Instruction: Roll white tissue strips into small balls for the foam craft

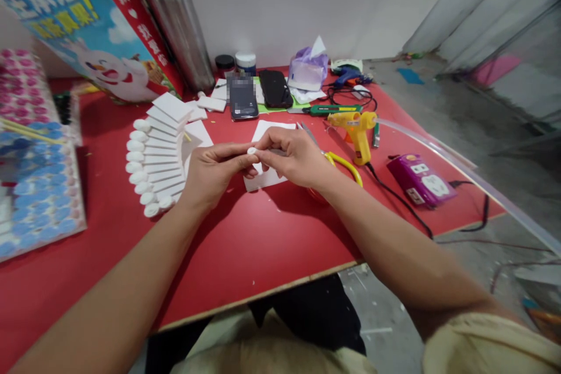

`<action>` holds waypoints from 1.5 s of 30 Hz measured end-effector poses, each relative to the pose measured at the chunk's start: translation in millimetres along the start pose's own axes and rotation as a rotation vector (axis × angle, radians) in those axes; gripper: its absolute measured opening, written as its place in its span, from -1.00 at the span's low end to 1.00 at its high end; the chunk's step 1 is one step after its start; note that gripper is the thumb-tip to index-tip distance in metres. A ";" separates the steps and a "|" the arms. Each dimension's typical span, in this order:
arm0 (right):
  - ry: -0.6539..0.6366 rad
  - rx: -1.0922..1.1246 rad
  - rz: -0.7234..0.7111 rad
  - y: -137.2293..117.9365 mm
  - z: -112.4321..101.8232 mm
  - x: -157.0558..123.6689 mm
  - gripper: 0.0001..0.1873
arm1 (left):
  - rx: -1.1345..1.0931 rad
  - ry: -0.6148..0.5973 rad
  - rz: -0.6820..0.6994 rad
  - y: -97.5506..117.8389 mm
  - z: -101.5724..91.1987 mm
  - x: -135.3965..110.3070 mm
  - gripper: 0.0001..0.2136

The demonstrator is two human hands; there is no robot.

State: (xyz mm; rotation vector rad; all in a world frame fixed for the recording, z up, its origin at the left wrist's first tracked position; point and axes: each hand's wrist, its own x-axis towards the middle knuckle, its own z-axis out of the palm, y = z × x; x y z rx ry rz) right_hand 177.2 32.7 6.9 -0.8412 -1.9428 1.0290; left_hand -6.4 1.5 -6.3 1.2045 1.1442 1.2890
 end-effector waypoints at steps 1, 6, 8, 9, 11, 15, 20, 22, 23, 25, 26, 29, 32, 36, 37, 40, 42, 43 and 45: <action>0.015 -0.010 0.003 0.5 1.1 0.0 -0.85 | 0.005 0.006 0.003 -0.1 0.7 -0.6 -0.78; 0.078 0.022 0.073 3.3 5.0 1.5 -0.83 | 0.052 -0.058 0.054 0.4 1.2 -0.2 -0.80; 0.064 0.134 0.159 3.5 4.8 2.9 -0.76 | 0.082 -0.075 0.083 0.3 0.1 1.3 -0.80; 0.041 0.218 0.223 3.1 4.0 3.6 -0.71 | 0.102 -0.072 0.096 0.3 -0.6 2.1 -0.80; -0.016 0.417 0.364 1.4 1.3 5.0 -0.63 | 0.131 -0.053 0.112 0.4 -2.2 3.7 -0.80; -0.080 0.612 0.546 -3.5 -4.7 6.4 -0.59 | 0.140 -0.046 0.097 0.4 -4.7 5.7 -0.82; -0.028 0.197 0.415 -3.2 -1.6 5.9 -0.69 | 0.127 -0.040 0.005 -1.0 -3.6 5.0 -0.79; 0.010 0.057 0.326 -1.3 1.2 5.6 -0.77 | 0.098 -0.030 -0.027 -2.1 -2.0 4.3 -0.78; 0.030 0.005 0.291 -0.6 2.4 5.3 -0.80 | 0.084 -0.027 -0.032 -2.6 -1.2 4.0 -0.78; 0.065 -0.067 0.231 -0.4 3.7 4.6 -0.85 | 0.064 -0.023 -0.024 -3.0 0.1 3.5 -0.79; 0.070 -0.077 0.205 -0.9 3.8 4.0 -0.87 | 0.058 -0.021 -0.013 -2.9 0.4 3.3 -0.80; 0.020 -0.003 0.133 -3.0 2.2 2.2 -0.90 | 0.045 -0.018 0.029 -1.6 0.1 3.0 -0.82; -0.053 0.092 0.078 -3.5 -1.3 0.7 -0.90 | 0.011 -0.042 0.053 -0.3 -1.8 2.9 -0.81; -0.098 0.101 0.015 -1.2 -4.8 0.1 -0.86 | -0.002 -0.064 0.042 0.2 -4.0 2.8 -0.80; -0.093 0.086 0.007 -0.7 -5.0 0.1 -0.86 | 0.000 -0.068 0.033 0.4 -4.1 2.8 -0.81; -0.061 0.033 0.018 -0.2 -3.2 0.0 -0.85 | 0.010 -0.049 0.005 1.4 -2.9 2.4 -0.82; -0.035 0.000 0.041 -0.4 -0.3 -0.1 -0.86 | 0.025 -0.009 0.002 2.4 -1.0 1.8 -0.82; -0.011 -0.018 0.051 -0.7 1.6 -0.3 -0.87 | 0.037 0.012 0.004 2.8 0.0 1.5 -0.82; 0.042 -0.042 0.072 -1.4 5.4 -0.6 -0.87 | 0.060 0.032 0.008 3.3 1.6 0.9 -0.82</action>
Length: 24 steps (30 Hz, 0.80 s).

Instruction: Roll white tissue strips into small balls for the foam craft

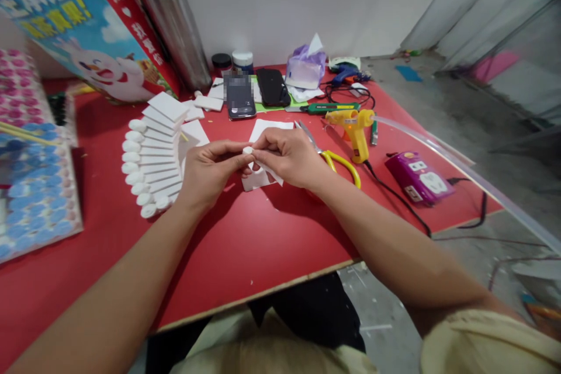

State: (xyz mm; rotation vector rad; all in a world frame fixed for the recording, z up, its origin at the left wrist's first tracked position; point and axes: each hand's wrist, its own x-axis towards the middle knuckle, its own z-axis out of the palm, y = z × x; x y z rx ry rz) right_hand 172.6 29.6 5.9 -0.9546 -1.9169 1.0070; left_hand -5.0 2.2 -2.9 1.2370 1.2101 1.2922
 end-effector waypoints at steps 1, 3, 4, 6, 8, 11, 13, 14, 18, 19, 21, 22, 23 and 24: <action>0.020 0.002 0.015 -0.5 1.6 -0.2 -0.86 | 0.009 -0.003 0.001 0.1 0.4 -0.2 -0.81; 0.027 0.059 0.080 -1.6 3.0 0.0 -0.85 | 0.031 -0.026 0.015 0.0 0.4 -0.1 -0.81; 0.009 0.127 0.136 -2.2 2.5 0.5 -0.85 | 0.044 -0.035 0.028 -0.3 0.0 0.2 -0.82; -0.039 0.335 0.273 -2.9 -0.6 2.6 -0.78 | 0.076 -0.033 0.059 -1.0 -1.6 1.2 -0.84; -0.125 0.593 0.427 -3.2 -5.3 5.7 -0.67 | 0.100 -0.019 0.083 -2.1 -4.1 2.3 -0.86; -0.325 0.892 0.644 -3.0 -9.8 10.0 -0.51 | 0.114 -0.027 0.101 -3.8 -7.8 3.5 -0.88; -0.412 0.985 0.741 -2.6 -9.3 11.2 -0.47 | 0.121 -0.047 0.107 -4.5 -9.3 3.8 -0.87; -0.416 1.010 0.755 -2.3 -8.4 11.3 -0.48 | 0.122 -0.054 0.105 -4.8 -9.7 3.9 -0.86; -0.344 1.016 0.696 0.3 -4.9 9.6 -0.63 | 0.116 -0.059 0.065 -6.0 -9.0 4.1 -0.83; -0.336 1.000 0.677 1.0 -4.6 9.1 -0.66 | 0.112 -0.057 0.055 -6.3 -8.6 4.3 -0.82; -0.327 0.959 0.643 1.5 -4.4 8.3 -0.68 | 0.097 -0.055 0.035 -6.8 -7.8 4.8 -0.83; -0.321 0.940 0.624 1.5 -4.6 7.9 -0.68 | 0.084 -0.055 0.026 -7.2 -7.6 5.0 -0.83; -0.317 0.921 0.605 1.2 -4.8 7.5 -0.69 | 0.071 -0.054 0.018 -7.6 -7.4 5.1 -0.84; -0.317 0.905 0.587 0.7 -5.1 7.1 -0.69 | 0.058 -0.054 0.012 -8.2 -7.3 5.2 -0.84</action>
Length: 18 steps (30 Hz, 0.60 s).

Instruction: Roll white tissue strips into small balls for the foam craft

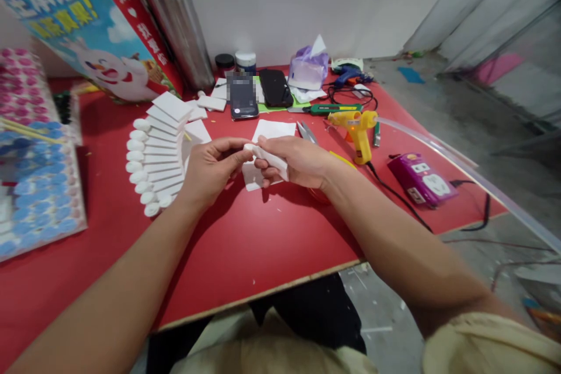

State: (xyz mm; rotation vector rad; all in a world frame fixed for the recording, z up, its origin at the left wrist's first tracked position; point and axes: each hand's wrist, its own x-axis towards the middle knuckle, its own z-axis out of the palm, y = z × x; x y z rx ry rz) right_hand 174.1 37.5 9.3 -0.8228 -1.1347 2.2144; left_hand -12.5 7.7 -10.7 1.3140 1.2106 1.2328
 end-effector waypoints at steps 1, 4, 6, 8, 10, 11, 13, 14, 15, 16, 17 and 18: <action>-0.003 -0.019 -0.014 -0.2 0.2 -0.8 -0.70 | -0.012 0.001 -0.005 -0.7 0.0 0.1 -0.84; -0.014 -0.074 -0.050 -0.8 0.4 -3.4 -0.69 | -0.041 -0.002 -0.017 -3.2 -0.3 0.5 -0.82; -0.015 -0.129 -0.085 -1.1 0.7 -4.8 -0.68 | -0.054 0.000 -0.023 -4.5 -0.6 1.0 -0.80; -0.004 -0.237 -0.139 -1.5 1.5 -5.1 -0.69 | -0.063 0.015 -0.025 -5.3 -0.8 1.6 -0.80; 0.034 -0.410 -0.213 -1.6 2.8 -4.2 -0.72 | -0.082 0.031 -0.029 -5.4 -0.6 2.1 -0.81; 0.070 -0.513 -0.256 -1.5 3.4 -3.4 -0.73 | -0.093 0.038 -0.032 -5.2 -0.3 2.0 -0.81; 0.168 -0.737 -0.354 -0.5 4.8 -2.2 -0.73 | -0.098 0.051 -0.034 -4.2 0.9 1.3 -0.81; 0.227 -0.850 -0.406 0.4 5.5 -2.0 -0.72 | -0.088 0.060 -0.033 -3.3 1.8 0.6 -0.81; 0.287 -0.960 -0.458 1.4 6.2 -2.1 -0.71 | -0.071 0.070 -0.029 -2.2 3.0 -0.2 -0.81; 0.343 -1.061 -0.508 2.4 6.9 -2.5 -0.71 | -0.052 0.080 -0.022 -0.8 4.2 -1.2 -0.81; 0.387 -1.149 -0.551 3.4 7.4 -3.1 -0.71 | -0.036 0.092 -0.013 0.7 5.5 -2.2 -0.81; 0.414 -1.217 -0.587 4.2 7.8 -3.9 -0.71 | -0.025 0.103 -0.007 2.2 6.7 -3.2 -0.81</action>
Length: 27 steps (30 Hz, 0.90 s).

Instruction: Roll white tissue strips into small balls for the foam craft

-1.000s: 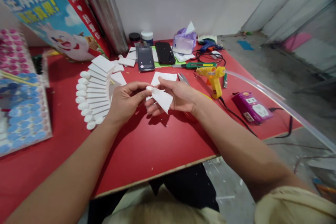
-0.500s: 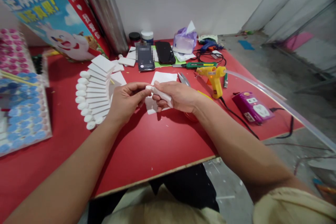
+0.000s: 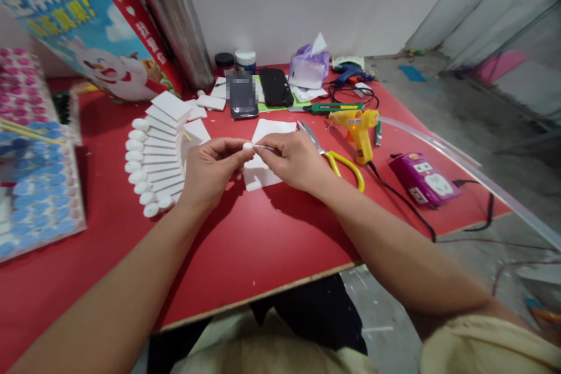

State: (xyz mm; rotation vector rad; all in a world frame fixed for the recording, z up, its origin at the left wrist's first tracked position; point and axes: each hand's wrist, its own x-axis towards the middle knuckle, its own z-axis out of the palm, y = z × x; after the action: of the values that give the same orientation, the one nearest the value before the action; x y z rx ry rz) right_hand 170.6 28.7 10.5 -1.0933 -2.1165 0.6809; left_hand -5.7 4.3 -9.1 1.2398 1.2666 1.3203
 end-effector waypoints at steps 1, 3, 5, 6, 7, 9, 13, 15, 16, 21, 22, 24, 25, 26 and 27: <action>0.010 -0.045 -0.033 -0.2 -0.1 -1.0 -0.71 | 0.004 0.013 0.005 1.4 0.9 -0.9 -0.82; -0.016 -0.077 -0.094 0.0 -1.3 -2.3 -0.71 | -0.002 0.025 0.005 3.3 1.9 -1.8 -0.81; -0.062 -0.065 -0.133 0.4 -3.9 -2.7 -0.71 | -0.014 0.013 0.002 3.6 1.5 -1.8 -0.81; -0.084 -0.052 -0.142 0.5 -5.6 -2.7 -0.71 | -0.019 0.000 0.002 3.2 0.9 -1.6 -0.81; -0.103 -0.035 -0.147 0.5 -7.2 -2.7 -0.70 | -0.024 -0.014 0.005 2.5 0.2 -1.2 -0.81; -0.130 -0.004 -0.156 0.3 -10.0 -2.4 -0.69 | -0.037 -0.042 0.015 1.0 -1.2 -0.6 -0.80; -0.139 -0.025 -0.173 0.5 -10.8 -1.5 -0.70 | -0.056 -0.071 0.037 1.6 -1.8 -0.6 -0.78; -0.122 -0.056 -0.177 1.3 -9.3 -0.9 -0.69 | -0.048 -0.064 0.023 4.0 -1.1 -1.3 -0.78; -0.111 -0.068 -0.182 1.7 -8.4 -0.7 -0.68 | -0.042 -0.061 0.012 5.3 -0.8 -1.8 -0.76; -0.082 -0.082 -0.171 3.9 -4.6 -0.3 -0.65 | 0.013 -0.036 -0.012 5.6 0.5 -4.2 -0.78; -0.072 -0.078 -0.161 4.2 -3.7 -0.5 -0.65 | 0.014 -0.034 -0.007 3.9 0.6 -4.2 -0.78; -0.038 -0.070 -0.145 4.4 -2.0 -0.8 -0.64 | 0.003 -0.061 0.015 -0.6 0.4 -3.5 -0.75; -0.019 -0.064 -0.138 4.1 -1.3 -1.0 -0.64 | 0.000 -0.085 0.037 -3.0 0.2 -2.8 -0.74; -0.004 -0.053 -0.129 3.5 -0.8 -1.1 -0.64 | 0.005 -0.108 0.067 -5.0 -0.3 -2.0 -0.73; 0.008 -0.029 -0.109 2.7 -0.8 -1.1 -0.64 | 0.017 -0.122 0.102 -6.6 -0.9 -1.1 -0.74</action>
State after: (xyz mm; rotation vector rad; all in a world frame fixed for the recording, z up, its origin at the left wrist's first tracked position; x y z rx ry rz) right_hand 173.0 29.3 8.8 -0.9856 -2.1676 0.5948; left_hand -6.7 3.6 -15.7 1.3913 1.1436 1.2874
